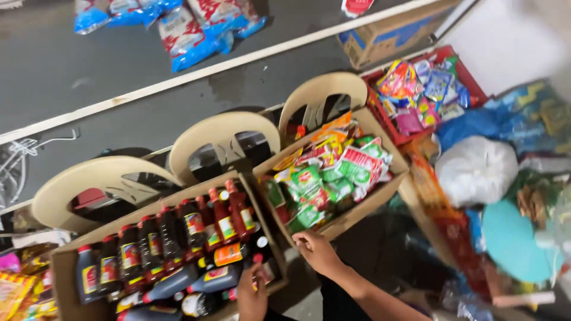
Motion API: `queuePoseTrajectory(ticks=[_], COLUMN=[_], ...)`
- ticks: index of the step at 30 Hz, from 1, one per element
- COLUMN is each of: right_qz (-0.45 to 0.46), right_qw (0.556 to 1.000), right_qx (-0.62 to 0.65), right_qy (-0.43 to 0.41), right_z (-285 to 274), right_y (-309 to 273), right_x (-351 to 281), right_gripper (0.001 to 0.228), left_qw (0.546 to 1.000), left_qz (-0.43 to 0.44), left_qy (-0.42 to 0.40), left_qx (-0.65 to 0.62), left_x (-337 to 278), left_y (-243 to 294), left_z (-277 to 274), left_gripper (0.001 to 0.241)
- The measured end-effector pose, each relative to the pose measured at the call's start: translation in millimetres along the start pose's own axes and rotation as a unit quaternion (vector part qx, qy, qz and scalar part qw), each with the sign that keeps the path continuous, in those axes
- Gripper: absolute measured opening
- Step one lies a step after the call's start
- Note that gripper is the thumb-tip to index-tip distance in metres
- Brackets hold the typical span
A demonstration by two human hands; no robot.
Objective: Organizing and stocking condiment pouches, sauce bottles, and food packets from floor boxes onto retail shelves.
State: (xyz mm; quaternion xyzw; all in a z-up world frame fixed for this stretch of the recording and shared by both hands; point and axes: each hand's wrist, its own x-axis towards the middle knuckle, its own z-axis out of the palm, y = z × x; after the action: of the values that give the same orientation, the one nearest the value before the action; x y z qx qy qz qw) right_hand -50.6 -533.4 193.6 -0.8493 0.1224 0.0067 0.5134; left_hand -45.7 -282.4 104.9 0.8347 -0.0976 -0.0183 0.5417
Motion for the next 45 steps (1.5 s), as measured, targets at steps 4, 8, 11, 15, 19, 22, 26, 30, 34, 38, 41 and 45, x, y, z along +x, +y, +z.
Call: queuePoseTrajectory(ticks=[4, 8, 11, 15, 19, 22, 26, 30, 34, 38, 41, 45], right_qz=[0.020, 0.017, 0.004, -0.075, -0.065, -0.074, -0.093, -0.092, -0.073, -0.021, -0.061, -0.016], right_qw=[0.999, 0.996, 0.987, 0.988, 0.988, 0.986, 0.979, 0.978, 0.977, 0.983, 0.983, 0.983], right_qx=[0.027, -0.082, -0.160, -0.131, -0.140, -0.142, -0.158, -0.154, -0.154, -0.149, -0.152, -0.158], right_qy=[-0.008, 0.017, 0.021, 0.025, -0.032, -0.053, -0.084, -0.104, -0.130, -0.107, -0.080, -0.093], right_z=[-47.4, -72.1, -75.4, -110.2, -125.1, -131.7, -132.6, -139.1, -142.3, -134.3, -119.5, -98.3], right_y=[43.2, 96.5, 163.7, 161.5, 193.6, 196.0, 198.1, 180.7, 174.1, 168.7, 165.8, 112.2], right_x=[27.4, 46.9, 69.7, 76.7, 81.4, 73.4, 77.7, 62.6, 81.8, 65.5, 67.9, 52.8], right_gripper=[0.018, 0.019, 0.019, 0.032, 0.046, 0.049, 0.050, 0.047, 0.047, 0.043, 0.040, 0.042], left_qw=[0.993, 0.998, 0.995, 0.989, 0.983, 0.972, 0.919, 0.933, 0.964, 0.953, 0.982, 0.984], left_qz=[-0.100, -0.035, -0.096, -0.121, -0.172, -0.223, -0.324, -0.329, -0.247, -0.297, -0.158, -0.149], left_qy=[-0.035, -0.003, -0.039, 0.016, 0.050, 0.076, 0.050, 0.031, 0.071, 0.029, 0.060, 0.085], left_qx=[-0.053, -0.061, -0.011, -0.085, -0.035, -0.023, -0.218, -0.140, 0.070, 0.044, 0.082, -0.057], left_x=[23.9, 49.0, 74.8, 87.3, 99.4, 103.3, 113.8, 89.1, 103.5, 76.8, 65.2, 51.4], left_y=[49.0, 93.8, 106.6, 70.9, 34.8, 18.0, 28.6, 4.9, 32.2, 31.1, 22.4, 46.0], left_z=[81.2, 137.5, 174.3, 251.6, 302.7, 320.4, 315.8, 326.6, 306.9, 276.4, 254.2, 205.1], left_gripper=[0.028, 0.022, 0.015, 0.036, 0.060, 0.061, 0.037, 0.027, 0.025, 0.030, 0.034, 0.036])
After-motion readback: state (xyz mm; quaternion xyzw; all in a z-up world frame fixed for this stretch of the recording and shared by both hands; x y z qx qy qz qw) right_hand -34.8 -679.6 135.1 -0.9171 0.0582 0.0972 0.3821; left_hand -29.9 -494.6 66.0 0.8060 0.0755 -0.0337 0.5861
